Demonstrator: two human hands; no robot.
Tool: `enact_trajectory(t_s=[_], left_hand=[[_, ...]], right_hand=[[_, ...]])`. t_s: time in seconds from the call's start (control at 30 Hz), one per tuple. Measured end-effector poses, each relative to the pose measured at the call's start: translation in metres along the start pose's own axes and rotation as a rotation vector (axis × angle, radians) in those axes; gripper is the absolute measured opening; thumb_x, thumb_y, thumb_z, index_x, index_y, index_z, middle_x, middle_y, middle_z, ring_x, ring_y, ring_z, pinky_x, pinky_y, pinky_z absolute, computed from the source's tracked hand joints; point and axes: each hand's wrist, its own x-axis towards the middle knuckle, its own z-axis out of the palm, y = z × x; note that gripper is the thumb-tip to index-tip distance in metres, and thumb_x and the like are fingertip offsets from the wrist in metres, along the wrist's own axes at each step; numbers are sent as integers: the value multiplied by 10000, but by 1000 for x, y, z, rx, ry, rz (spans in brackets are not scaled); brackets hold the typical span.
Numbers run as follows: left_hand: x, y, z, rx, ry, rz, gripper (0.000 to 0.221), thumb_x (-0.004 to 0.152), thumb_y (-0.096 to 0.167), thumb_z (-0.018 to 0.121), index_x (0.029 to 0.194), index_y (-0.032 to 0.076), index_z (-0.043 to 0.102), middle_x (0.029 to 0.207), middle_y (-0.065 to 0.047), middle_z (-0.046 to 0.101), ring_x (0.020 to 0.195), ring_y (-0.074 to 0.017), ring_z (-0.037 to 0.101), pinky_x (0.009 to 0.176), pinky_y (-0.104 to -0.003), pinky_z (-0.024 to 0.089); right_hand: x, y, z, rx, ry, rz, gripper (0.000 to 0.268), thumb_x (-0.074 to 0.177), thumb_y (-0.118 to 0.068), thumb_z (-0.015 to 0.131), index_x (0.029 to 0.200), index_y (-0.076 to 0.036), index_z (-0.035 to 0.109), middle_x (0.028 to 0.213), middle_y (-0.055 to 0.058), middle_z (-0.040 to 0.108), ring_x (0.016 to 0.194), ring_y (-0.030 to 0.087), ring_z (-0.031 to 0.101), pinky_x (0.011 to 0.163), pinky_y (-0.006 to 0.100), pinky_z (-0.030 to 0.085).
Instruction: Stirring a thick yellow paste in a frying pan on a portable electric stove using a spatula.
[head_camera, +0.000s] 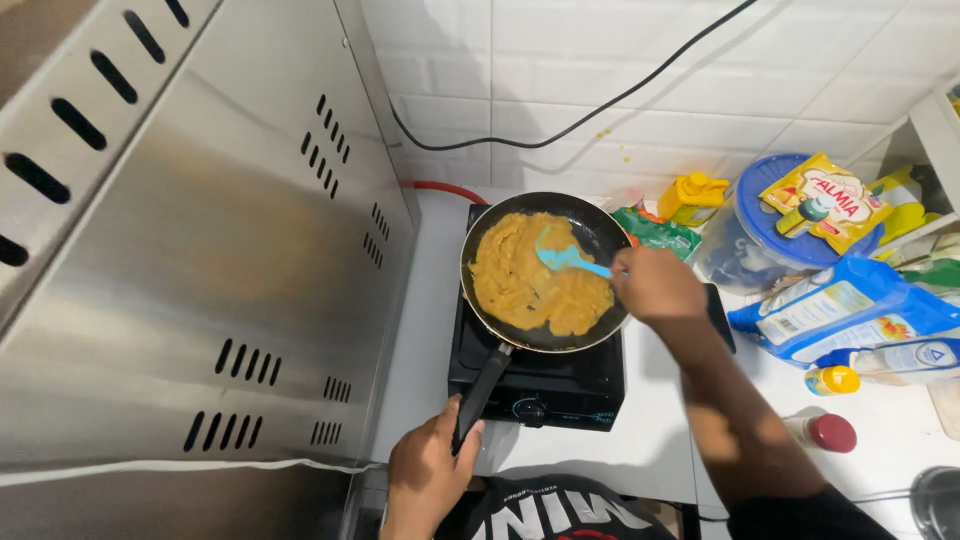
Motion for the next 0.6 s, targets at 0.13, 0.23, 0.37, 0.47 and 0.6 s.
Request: enact_trajectory(t_s=[0.13,0.23,0.37,0.47,0.6], left_hand=[[0,1,-1,14,-17,-2,523,979,424,617,1414,147,531,789,-45,743,620,-249,690,534,-403,562],[-2,-1,2,18,42,18,523,972,433,623,1386,119,566,858,-63,772,679,-279,719,560,-432,579],[-5,-2,5,5,63,31,539,970,424,630,1395,97,569,875,-70,784,678,-271,735,556,-422,592],[-5,-1,7,-11,93,45,530,962,405,647,1389,101,568,826,-58,769,644,-261,717,540,-421,579],[-3,0,3,-11,29,-16,534,975,452,591,1415,150,559,839,-43,764,671,-264,705,553,-429,557]], right_hand=[[-20,-13,6,96,-155,-186,226,980,-253,584,1037,-231,802,1052,47,771,827,312,706,715,467,533],[-10,14,-5,121,-186,-102,168,902,-336,732,992,-254,848,1040,-81,794,918,161,689,765,362,489],[6,2,-2,68,17,25,252,922,-244,582,1020,-227,813,1027,77,766,968,354,705,772,502,554],[0,-9,14,98,-43,-155,234,903,-195,603,974,-208,826,1000,43,783,907,298,723,753,454,550],[-31,-7,-38,-58,-100,-35,178,962,-306,658,995,-250,823,983,-34,795,959,244,724,725,446,570]])
